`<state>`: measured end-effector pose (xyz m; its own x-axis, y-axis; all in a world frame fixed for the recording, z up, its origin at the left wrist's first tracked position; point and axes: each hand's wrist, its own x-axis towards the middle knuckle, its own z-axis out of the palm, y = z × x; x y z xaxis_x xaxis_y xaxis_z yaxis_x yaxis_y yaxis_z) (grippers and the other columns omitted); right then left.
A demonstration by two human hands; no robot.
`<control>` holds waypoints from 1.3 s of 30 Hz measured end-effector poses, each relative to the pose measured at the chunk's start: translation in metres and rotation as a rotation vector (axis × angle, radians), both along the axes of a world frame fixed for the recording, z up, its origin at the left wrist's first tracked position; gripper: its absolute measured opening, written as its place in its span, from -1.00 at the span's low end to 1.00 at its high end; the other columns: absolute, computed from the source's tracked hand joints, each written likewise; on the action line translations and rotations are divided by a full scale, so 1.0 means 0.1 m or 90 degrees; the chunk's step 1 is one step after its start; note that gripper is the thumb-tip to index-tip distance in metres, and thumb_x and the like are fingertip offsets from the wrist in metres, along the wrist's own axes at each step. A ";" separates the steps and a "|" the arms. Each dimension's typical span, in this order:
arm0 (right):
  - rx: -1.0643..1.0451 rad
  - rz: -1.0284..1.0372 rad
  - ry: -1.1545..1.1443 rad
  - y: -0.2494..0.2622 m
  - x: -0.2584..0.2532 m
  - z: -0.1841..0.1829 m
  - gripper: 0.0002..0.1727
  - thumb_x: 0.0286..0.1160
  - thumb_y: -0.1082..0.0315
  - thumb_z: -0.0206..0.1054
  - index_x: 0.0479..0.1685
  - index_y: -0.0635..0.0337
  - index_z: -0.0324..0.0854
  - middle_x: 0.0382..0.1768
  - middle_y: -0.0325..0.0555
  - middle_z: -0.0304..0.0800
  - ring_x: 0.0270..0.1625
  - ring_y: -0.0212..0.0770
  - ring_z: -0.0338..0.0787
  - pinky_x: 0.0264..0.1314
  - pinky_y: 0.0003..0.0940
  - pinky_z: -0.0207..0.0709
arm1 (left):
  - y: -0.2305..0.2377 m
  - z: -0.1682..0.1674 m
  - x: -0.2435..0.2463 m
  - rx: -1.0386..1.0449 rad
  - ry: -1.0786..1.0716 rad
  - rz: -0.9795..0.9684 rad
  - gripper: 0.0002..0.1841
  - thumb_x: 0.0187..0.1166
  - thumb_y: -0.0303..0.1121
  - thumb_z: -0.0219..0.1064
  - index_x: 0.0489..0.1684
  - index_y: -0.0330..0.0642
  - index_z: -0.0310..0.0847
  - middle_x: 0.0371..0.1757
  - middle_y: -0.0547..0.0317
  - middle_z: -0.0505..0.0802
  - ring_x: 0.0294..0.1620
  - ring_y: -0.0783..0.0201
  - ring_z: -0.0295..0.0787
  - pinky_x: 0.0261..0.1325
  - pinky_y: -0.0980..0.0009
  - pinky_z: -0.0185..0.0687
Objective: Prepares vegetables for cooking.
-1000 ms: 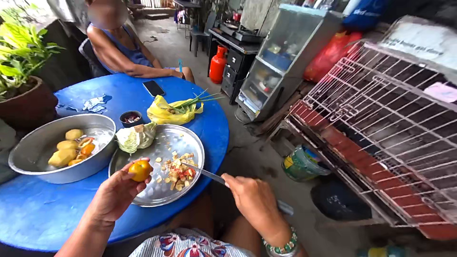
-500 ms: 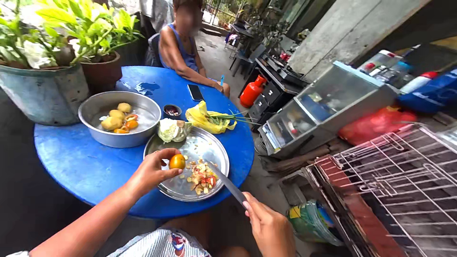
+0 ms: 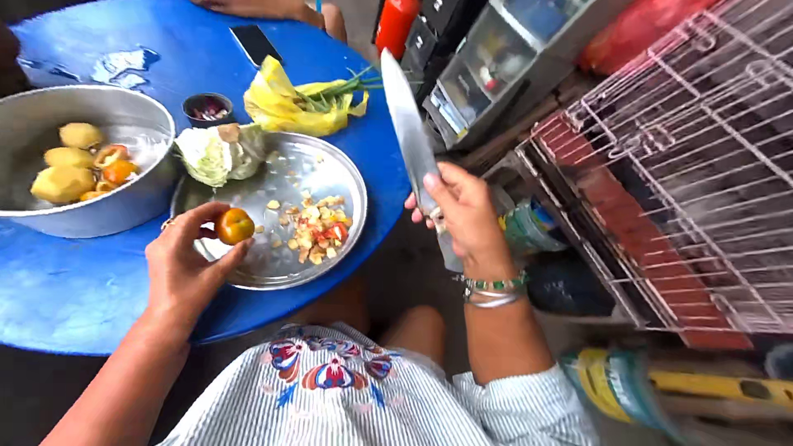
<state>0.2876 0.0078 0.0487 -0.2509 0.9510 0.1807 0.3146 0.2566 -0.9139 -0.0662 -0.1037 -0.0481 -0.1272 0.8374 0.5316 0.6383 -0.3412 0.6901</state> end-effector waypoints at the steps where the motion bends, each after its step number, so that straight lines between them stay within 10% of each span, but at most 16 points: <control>1: -0.028 0.010 0.042 0.07 -0.03 0.01 -0.70 0.85 0.30 0.03 0.23 0.27 0.57 -0.33 -0.19 0.86 -0.49 -0.42 0.76 -0.55 -0.56 0.60 | 0.02 -0.03 -0.02 0.031 0.026 0.007 -0.36 0.36 -0.12 0.57 0.35 -0.37 0.57 0.20 -0.24 0.79 0.14 0.07 0.79 0.21 0.13 0.71; 5: 0.066 0.011 -0.129 0.31 -0.12 -0.02 -0.56 0.89 0.23 -0.04 0.48 0.24 0.58 -0.22 -0.14 0.83 -0.36 -0.37 0.73 -0.38 -0.46 0.59 | 0.08 -0.10 -0.01 0.134 0.069 0.022 -0.38 0.38 -0.10 0.59 0.30 -0.36 0.61 0.07 -0.27 0.81 -0.01 0.06 0.79 0.08 0.15 0.70; 8: 0.180 0.030 -0.369 0.23 -0.39 0.04 -0.55 0.82 0.34 0.09 0.60 0.20 0.54 0.01 0.29 0.76 -0.02 0.20 0.77 0.09 0.10 0.62 | 0.11 -0.12 0.03 0.149 0.060 0.019 -0.40 0.38 -0.06 0.60 0.24 -0.34 0.64 0.00 -0.22 0.84 -0.08 0.11 0.79 0.00 0.22 0.70; 14: 0.162 0.008 -0.717 0.47 -1.07 -0.18 -0.46 0.74 0.33 0.20 0.71 -0.05 0.44 0.15 0.35 0.70 0.25 0.36 0.70 0.00 0.15 0.63 | 0.15 -0.11 0.01 0.161 0.074 0.031 -0.44 0.37 -0.03 0.60 0.16 -0.30 0.71 -0.03 -0.16 0.87 -0.08 0.19 0.78 -0.03 0.34 0.66; 23: 0.273 0.035 -0.713 0.42 -1.23 -0.41 -0.38 0.42 0.59 0.41 0.57 0.08 0.58 0.07 0.30 0.70 0.16 0.30 0.70 -0.04 0.09 0.58 | 0.17 -0.10 -0.02 0.157 0.084 0.024 -0.47 0.41 0.00 0.57 0.11 -0.28 0.73 -0.04 -0.11 0.88 -0.04 0.27 0.78 -0.02 0.48 0.63; 28: 0.356 0.021 -0.504 0.37 -0.86 -0.36 -0.48 0.65 0.28 0.34 0.61 0.02 0.55 0.36 0.28 0.69 0.37 0.32 0.69 0.18 0.24 0.60 | 0.15 -0.13 -0.04 0.148 0.085 0.020 -0.46 0.38 0.00 0.59 0.09 -0.30 0.73 -0.09 -0.12 0.88 -0.12 0.25 0.77 -0.06 0.41 0.63; 31: 0.263 -0.068 -0.251 0.20 -0.27 -0.23 -0.45 0.84 0.20 0.07 0.73 0.23 0.36 0.53 0.14 0.62 0.53 -0.01 0.65 0.53 -0.08 0.53 | 0.14 -0.14 -0.05 0.133 0.097 0.013 -0.44 0.36 -0.01 0.62 0.12 -0.30 0.72 -0.10 -0.15 0.87 -0.15 0.20 0.76 -0.08 0.33 0.64; 36: -0.125 -0.319 0.351 0.00 0.55 -1.23 -0.32 0.81 -0.28 -0.52 0.47 -0.29 0.44 -0.06 -0.47 0.84 -0.09 -0.44 0.83 -0.14 -0.45 0.69 | 0.15 -0.16 -0.08 0.124 0.115 0.010 -0.41 0.34 -0.01 0.62 0.13 -0.35 0.71 -0.10 -0.21 0.85 -0.19 0.17 0.75 -0.09 0.30 0.62; 39: -0.386 -0.316 0.603 -0.20 0.33 -1.92 -0.17 0.66 -0.48 -0.55 0.38 -0.23 0.47 0.04 -0.32 0.84 0.01 -0.27 0.85 -0.03 -0.28 0.72 | 0.16 -0.17 -0.10 0.122 0.109 0.005 -0.40 0.34 -0.03 0.63 0.13 -0.40 0.69 -0.10 -0.27 0.84 -0.19 0.16 0.77 -0.08 0.30 0.64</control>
<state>0.3210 -0.0125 -0.1433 0.1515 0.8996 -0.4097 -0.5960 -0.2475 -0.7639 -0.0766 -0.0881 -0.0646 -0.0280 0.7186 0.6949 0.7434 -0.4498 0.4951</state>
